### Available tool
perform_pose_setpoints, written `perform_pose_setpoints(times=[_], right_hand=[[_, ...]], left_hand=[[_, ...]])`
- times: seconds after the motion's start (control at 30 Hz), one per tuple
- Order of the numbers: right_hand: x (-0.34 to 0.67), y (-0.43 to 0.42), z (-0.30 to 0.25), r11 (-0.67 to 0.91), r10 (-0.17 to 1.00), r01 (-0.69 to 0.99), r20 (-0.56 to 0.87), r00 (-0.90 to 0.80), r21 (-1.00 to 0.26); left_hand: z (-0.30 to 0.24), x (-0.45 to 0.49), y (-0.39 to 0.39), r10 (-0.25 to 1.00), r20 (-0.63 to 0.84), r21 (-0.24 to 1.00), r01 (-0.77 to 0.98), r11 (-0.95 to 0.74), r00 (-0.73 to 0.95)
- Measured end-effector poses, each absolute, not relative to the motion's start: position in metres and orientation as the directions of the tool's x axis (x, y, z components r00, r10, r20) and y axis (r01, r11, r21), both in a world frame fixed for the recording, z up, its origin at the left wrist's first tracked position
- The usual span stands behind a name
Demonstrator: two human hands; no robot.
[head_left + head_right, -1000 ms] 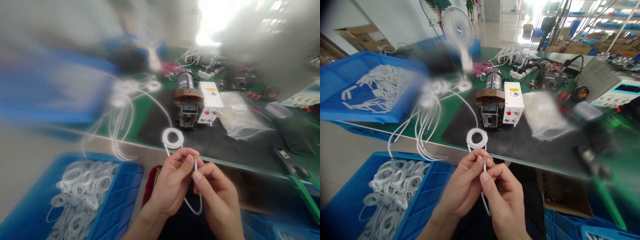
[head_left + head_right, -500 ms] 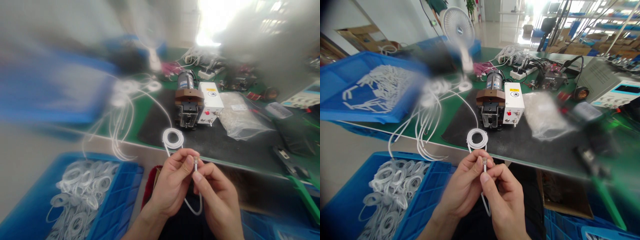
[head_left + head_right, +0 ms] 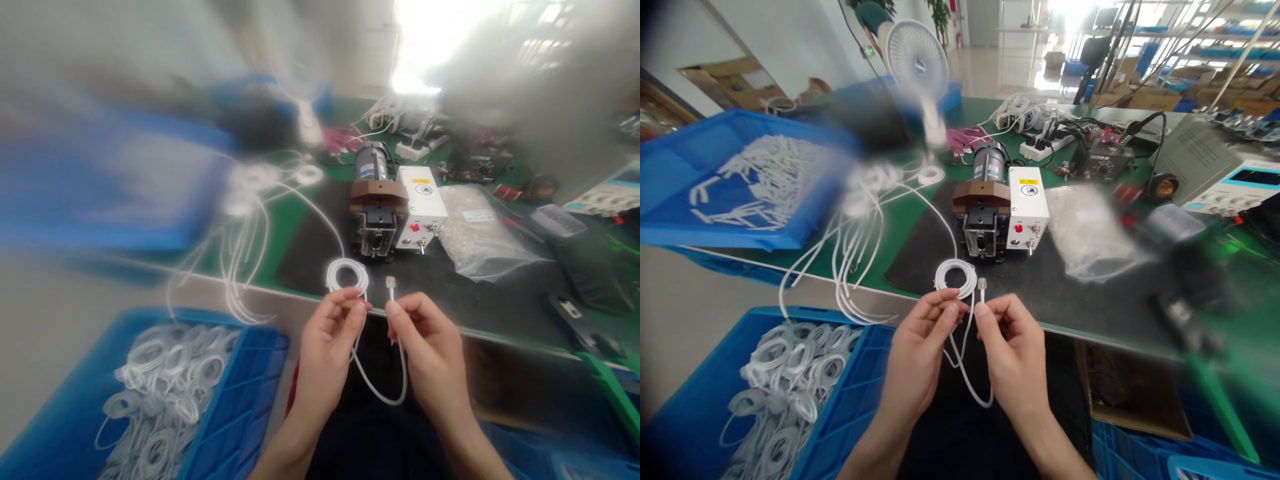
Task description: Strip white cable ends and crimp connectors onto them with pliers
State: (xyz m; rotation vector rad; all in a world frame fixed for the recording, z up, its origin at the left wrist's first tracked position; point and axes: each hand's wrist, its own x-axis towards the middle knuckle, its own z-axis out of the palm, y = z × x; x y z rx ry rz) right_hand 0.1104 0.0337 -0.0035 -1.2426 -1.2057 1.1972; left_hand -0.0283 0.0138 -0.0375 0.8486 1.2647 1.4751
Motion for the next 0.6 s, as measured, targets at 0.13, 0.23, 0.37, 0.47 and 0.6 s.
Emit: perform_pose_setpoints(times=[0.13,0.23,0.37,0.47,0.6], right_hand=[[0.098,0.073,-0.025,-0.053,0.998,0.058,-0.051,0.037,-0.997],[0.090,0.088,-0.041,-0.076,0.996,0.088,-0.072,0.054,-0.993],[0.086,0.094,-0.050,-0.083,0.994,0.132,-0.072,0.083,-0.988],[0.087,0.096,-0.052,-0.081,0.993,0.156,-0.067,0.093,-0.984],[0.088,0.102,-0.052,-0.077,0.993,0.190,-0.059,0.099,-0.979]], left_hand=[[-0.057,-0.047,0.027,0.831,0.474,0.775,0.585,-0.238,-0.291],[-0.068,-0.056,0.039,0.797,0.587,0.586,0.753,-0.298,-0.142],[-0.077,-0.060,0.043,0.806,0.579,0.569,0.768,-0.295,-0.120],[-0.078,-0.060,0.042,0.808,0.579,0.563,0.771,-0.297,-0.111],[-0.077,-0.060,0.042,0.808,0.579,0.564,0.768,-0.303,-0.106]])
